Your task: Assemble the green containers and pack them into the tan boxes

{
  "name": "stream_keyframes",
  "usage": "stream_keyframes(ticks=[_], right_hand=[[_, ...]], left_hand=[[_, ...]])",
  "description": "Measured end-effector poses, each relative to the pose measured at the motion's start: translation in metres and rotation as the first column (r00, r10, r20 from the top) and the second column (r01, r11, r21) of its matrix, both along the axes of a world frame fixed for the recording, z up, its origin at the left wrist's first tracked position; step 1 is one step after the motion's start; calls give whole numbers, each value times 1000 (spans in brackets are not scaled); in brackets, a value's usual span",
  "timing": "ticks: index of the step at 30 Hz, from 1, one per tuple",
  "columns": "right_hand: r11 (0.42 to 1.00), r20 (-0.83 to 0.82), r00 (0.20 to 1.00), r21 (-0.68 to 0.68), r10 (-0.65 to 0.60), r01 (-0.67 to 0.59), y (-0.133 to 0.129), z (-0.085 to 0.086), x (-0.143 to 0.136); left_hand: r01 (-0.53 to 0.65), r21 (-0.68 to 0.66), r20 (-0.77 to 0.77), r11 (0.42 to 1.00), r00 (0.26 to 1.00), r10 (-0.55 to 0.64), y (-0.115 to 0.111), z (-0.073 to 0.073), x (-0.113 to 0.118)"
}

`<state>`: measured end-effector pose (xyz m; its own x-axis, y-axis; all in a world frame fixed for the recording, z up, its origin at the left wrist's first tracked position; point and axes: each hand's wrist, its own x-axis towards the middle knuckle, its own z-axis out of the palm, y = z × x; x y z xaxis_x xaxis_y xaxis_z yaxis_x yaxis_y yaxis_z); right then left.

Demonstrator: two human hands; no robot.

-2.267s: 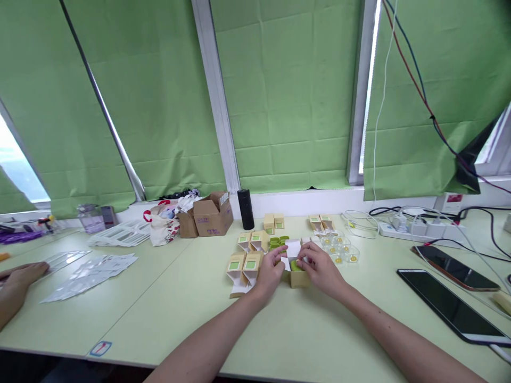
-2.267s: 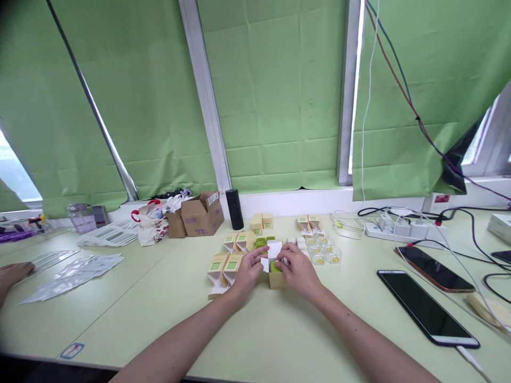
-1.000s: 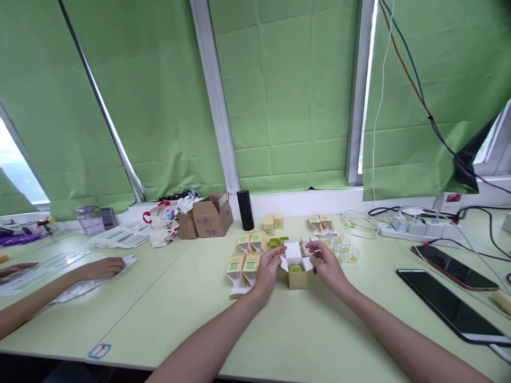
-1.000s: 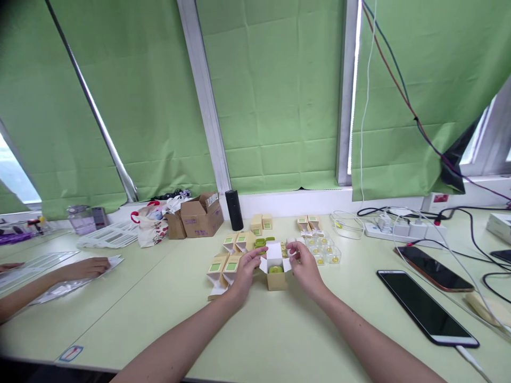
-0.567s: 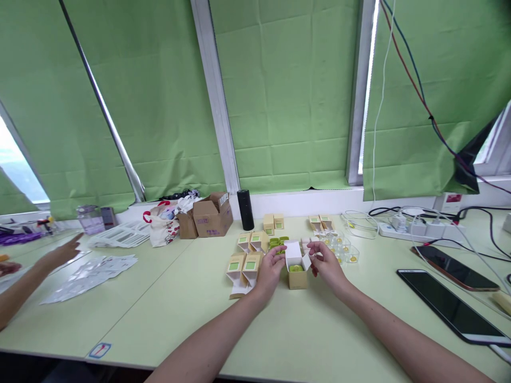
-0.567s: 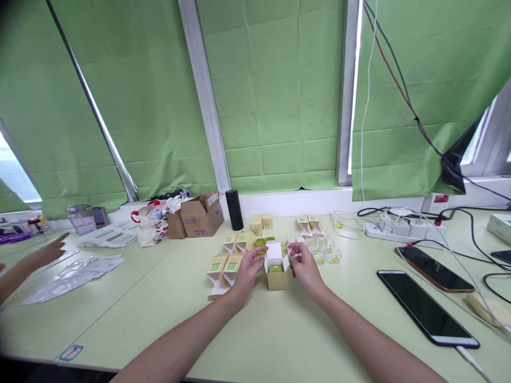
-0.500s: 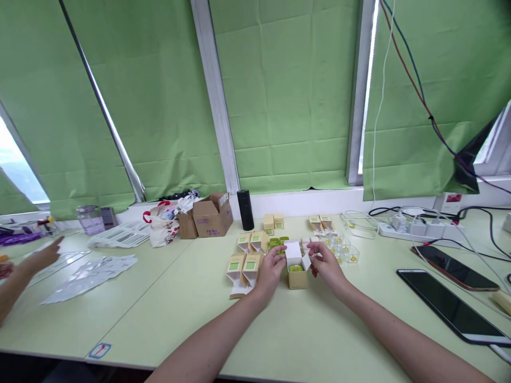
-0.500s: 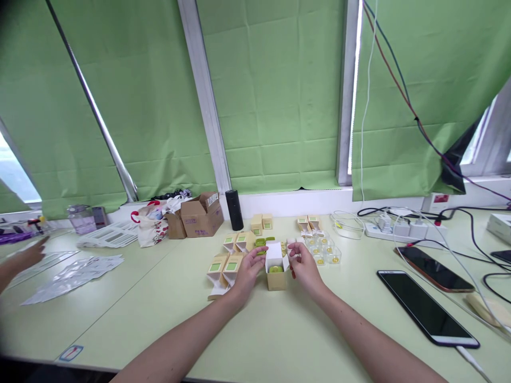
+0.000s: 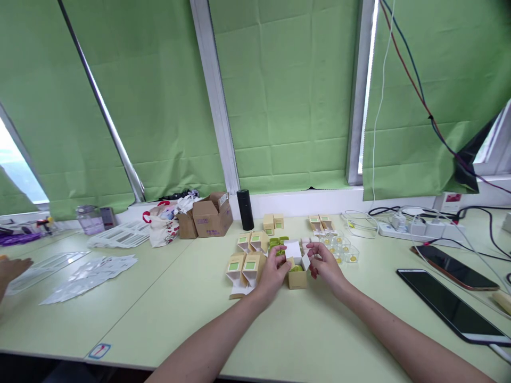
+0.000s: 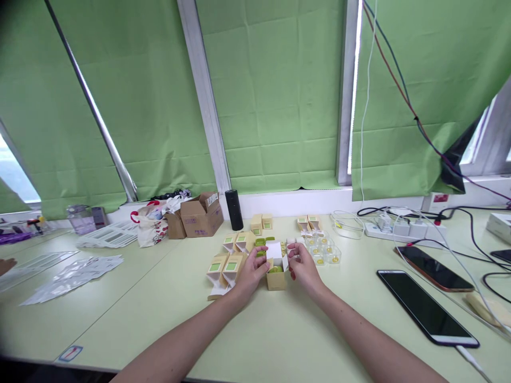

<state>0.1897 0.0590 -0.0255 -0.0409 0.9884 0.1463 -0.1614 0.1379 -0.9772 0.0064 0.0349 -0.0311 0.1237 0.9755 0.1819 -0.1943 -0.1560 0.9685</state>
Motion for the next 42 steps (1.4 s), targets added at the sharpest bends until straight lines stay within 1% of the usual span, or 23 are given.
stream_keyframes(ticks=[10,16,21,24,30,33,37,42], right_hand=[[1000,-6,1000,-28,13,-13,-2,0,-1],[999,-23,999,-28,44,-44,-4,1,-1],[996,10,996,-18,88,-87,-6,1,-1],[995,31,994,-10,104,-104,-4,-4,-2],[995,65,993,8,96,-97,7,-22,-5],[995,88,991,24,96,-99,11,-29,-5],[994,107,989,21,100,-103,11,-30,-5],[994,121,987,11,105,-107,8,-27,-6]], left_hand=[[0,47,-35,999,999,1,2,-3,1],[-4,21,-34,1000,999,4,2,-3,2],[-5,5,-34,1000,999,5,1,-1,2],[6,14,-38,1000,999,-6,0,0,2],[-5,20,-42,1000,999,6,0,0,4],[-3,23,-48,1000,999,4,-1,0,4],[15,35,-66,999,998,-12,-1,2,3],[2,34,-70,999,998,0,-1,0,3]])
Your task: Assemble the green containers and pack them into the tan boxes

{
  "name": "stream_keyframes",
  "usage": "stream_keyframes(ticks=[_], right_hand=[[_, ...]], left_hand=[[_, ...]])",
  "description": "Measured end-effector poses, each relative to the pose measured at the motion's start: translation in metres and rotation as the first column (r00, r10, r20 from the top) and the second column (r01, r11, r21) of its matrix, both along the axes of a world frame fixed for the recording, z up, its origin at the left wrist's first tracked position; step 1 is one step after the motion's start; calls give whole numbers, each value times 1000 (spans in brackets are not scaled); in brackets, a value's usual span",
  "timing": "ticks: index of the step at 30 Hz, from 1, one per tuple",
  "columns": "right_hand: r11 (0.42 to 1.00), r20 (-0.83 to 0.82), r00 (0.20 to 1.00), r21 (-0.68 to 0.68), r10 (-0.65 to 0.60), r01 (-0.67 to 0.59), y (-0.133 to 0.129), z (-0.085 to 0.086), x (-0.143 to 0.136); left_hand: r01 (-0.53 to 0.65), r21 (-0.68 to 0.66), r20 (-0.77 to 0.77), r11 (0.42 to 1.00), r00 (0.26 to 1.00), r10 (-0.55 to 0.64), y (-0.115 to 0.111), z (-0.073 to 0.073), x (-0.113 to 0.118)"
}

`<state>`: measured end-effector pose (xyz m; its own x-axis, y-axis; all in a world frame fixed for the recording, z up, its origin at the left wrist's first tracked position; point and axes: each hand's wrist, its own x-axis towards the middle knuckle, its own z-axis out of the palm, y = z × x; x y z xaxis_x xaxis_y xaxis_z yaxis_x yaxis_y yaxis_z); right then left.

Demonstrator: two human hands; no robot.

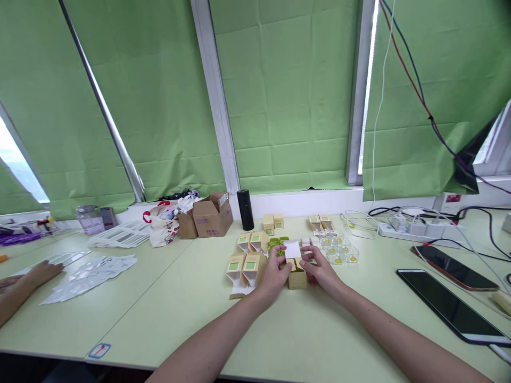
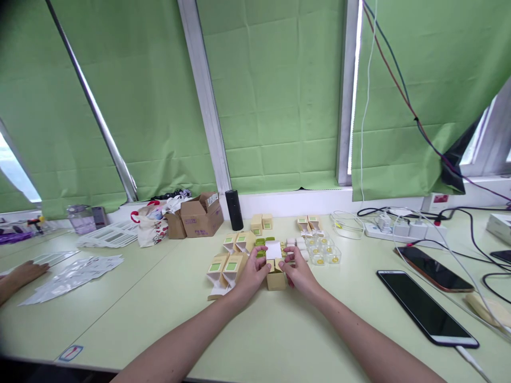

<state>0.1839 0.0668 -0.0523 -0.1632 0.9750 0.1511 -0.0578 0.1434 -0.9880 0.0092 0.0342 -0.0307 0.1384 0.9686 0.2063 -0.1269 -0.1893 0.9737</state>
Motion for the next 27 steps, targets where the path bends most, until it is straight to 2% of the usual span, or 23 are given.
stream_keyframes(ticks=[11,17,22,27], right_hand=[[1000,0,1000,0,13,-13,3,-2,-2],[1000,16,1000,-2,5,-5,4,-1,-2],[1000,24,1000,-17,10,-10,1,4,-1],[1000,21,999,-16,25,-24,-4,12,0]], left_hand=[[-14,52,-53,999,998,17,-5,3,0],[-25,61,-6,998,1000,26,-4,1,1],[-13,66,6,998,1000,13,-1,-2,2],[-23,65,-14,998,1000,24,-2,1,3]])
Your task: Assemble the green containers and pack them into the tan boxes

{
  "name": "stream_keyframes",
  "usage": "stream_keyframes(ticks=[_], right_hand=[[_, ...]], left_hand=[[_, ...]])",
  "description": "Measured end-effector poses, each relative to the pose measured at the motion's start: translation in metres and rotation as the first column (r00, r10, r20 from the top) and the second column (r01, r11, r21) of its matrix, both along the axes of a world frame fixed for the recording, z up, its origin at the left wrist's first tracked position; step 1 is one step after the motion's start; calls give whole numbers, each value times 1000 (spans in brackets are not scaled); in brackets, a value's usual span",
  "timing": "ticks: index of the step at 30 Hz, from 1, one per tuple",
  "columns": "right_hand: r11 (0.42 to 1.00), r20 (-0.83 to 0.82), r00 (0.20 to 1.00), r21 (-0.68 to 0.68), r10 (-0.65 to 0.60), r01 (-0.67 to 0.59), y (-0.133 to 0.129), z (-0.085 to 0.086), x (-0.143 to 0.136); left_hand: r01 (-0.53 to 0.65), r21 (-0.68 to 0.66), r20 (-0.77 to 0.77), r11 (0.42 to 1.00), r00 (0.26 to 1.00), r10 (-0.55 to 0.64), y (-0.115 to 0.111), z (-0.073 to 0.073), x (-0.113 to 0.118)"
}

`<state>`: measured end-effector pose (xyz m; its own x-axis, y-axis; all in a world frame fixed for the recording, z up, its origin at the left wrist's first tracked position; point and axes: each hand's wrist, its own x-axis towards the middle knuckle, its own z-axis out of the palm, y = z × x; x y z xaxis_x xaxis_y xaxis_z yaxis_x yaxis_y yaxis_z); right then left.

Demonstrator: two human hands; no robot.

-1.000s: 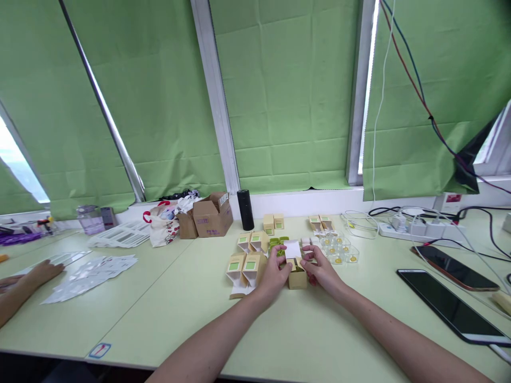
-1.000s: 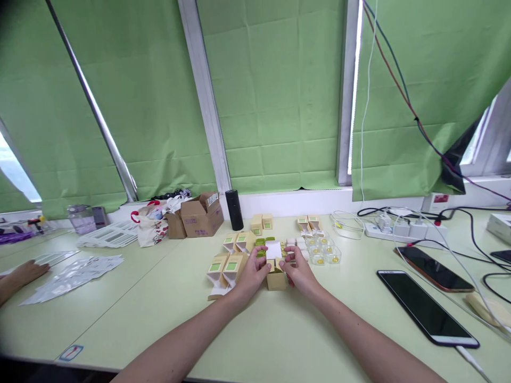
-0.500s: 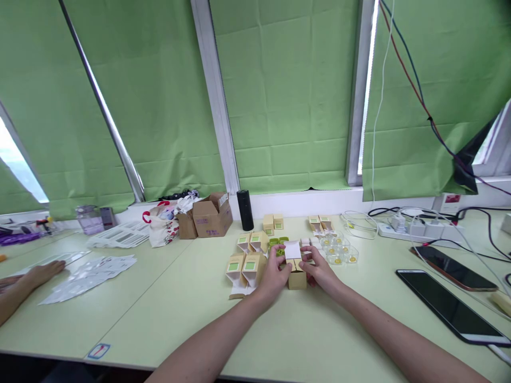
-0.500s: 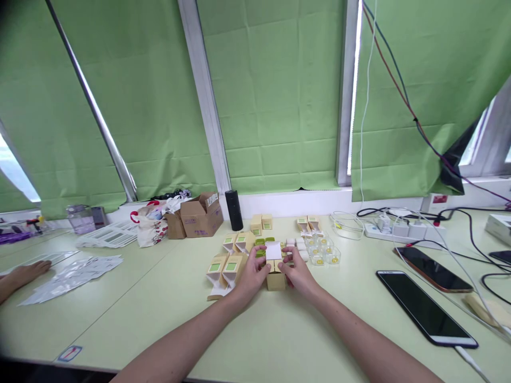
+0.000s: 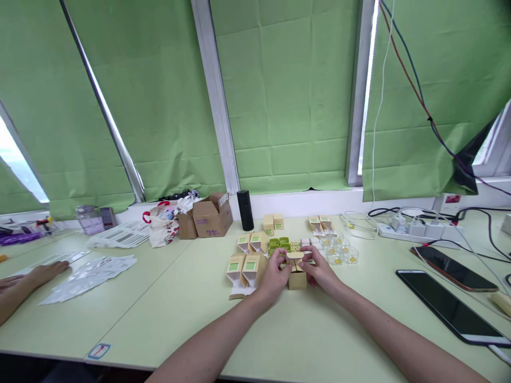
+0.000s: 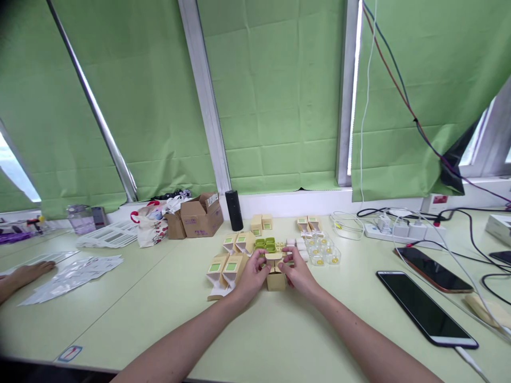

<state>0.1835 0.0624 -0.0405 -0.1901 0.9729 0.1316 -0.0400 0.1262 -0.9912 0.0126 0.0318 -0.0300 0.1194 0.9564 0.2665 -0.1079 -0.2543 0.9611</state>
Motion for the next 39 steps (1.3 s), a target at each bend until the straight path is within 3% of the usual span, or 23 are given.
stream_keyframes(ticks=[8,12,15,18,21,28,34,39], right_hand=[[1000,26,1000,27,-15,14,-3,4,-1],[989,-25,998,134,-54,57,-6,7,2],[951,-21,997,301,-71,74,-12,13,8],[877,65,994,479,-87,45,-20,20,12],[824,127,984,566,-123,30,-24,23,12],[813,157,977,582,-142,25,-24,20,11],[792,194,970,610,-148,-2,-24,17,12],[734,244,954,678,-172,-42,-21,10,13]], left_hand=[[-27,52,-47,998,998,29,0,2,0],[-32,46,-30,998,999,34,3,-1,-1],[-39,60,-35,997,999,41,4,-3,-1],[-43,73,-44,996,998,46,3,-1,-1],[-48,55,-44,997,998,51,2,2,-1],[-4,-33,30,999,1000,5,-1,3,-3],[-60,36,3,998,998,60,-3,5,-5],[-8,-2,-11,1000,1000,8,-8,7,-4]])
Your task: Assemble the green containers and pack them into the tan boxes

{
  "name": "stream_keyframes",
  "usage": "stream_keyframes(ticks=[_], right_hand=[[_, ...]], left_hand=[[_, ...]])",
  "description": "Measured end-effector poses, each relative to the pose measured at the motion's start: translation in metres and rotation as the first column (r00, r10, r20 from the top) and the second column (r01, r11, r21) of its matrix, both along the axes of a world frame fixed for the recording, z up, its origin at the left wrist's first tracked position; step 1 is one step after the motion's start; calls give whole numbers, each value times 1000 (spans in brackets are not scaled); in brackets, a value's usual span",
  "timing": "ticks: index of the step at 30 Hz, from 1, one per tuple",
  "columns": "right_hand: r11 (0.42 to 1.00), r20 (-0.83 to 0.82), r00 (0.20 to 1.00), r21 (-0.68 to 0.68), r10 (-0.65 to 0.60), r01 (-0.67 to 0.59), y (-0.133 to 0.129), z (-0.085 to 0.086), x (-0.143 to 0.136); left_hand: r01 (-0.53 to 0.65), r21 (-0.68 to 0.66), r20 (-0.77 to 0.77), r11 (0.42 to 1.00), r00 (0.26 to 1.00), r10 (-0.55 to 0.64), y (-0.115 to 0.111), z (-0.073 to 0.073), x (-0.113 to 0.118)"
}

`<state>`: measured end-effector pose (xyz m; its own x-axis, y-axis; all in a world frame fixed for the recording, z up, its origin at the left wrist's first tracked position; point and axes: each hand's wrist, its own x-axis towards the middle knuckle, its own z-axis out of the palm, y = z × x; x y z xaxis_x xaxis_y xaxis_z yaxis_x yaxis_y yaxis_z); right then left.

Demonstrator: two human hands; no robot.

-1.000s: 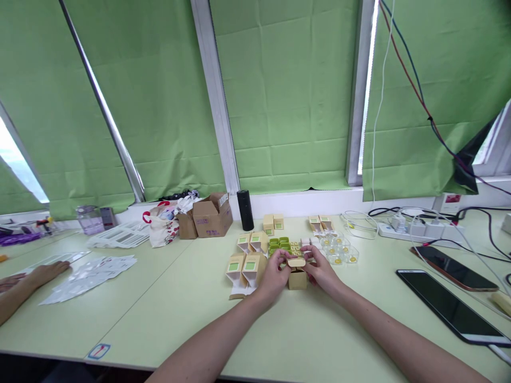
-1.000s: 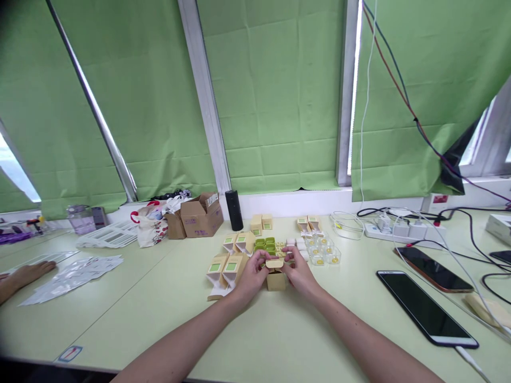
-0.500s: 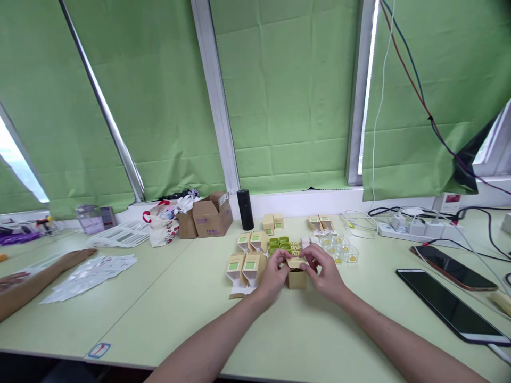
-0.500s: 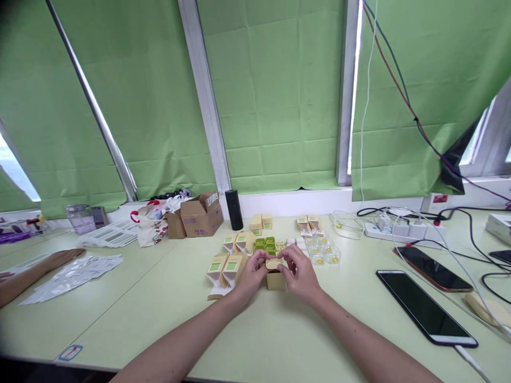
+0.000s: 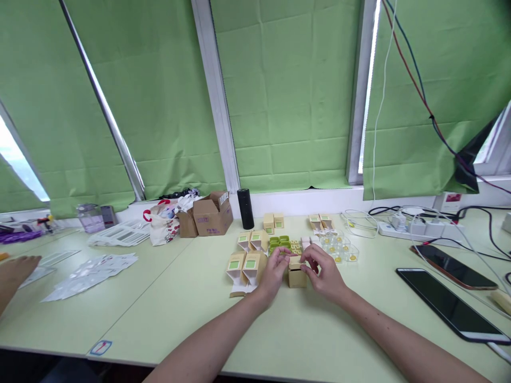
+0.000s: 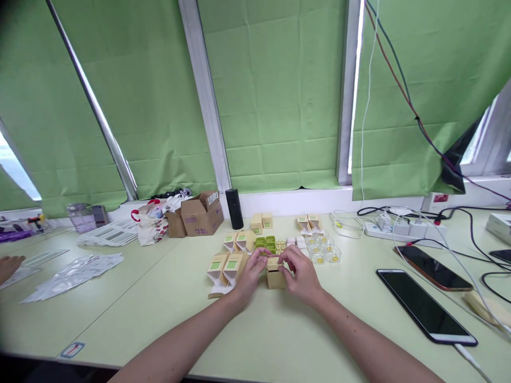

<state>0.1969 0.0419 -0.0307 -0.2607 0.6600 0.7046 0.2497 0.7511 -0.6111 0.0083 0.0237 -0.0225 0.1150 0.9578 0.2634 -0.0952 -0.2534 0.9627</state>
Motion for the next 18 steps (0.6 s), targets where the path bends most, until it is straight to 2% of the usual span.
stream_keyframes(ticks=[6,18], right_hand=[[993,52,999,114,-6,0,3,-5,1],[984,157,987,179,-16,-12,-2,0,5]], left_hand=[[19,12,-25,1000,1000,-18,-2,0,0],[6,22,-58,1000,998,-5,-1,0,0]])
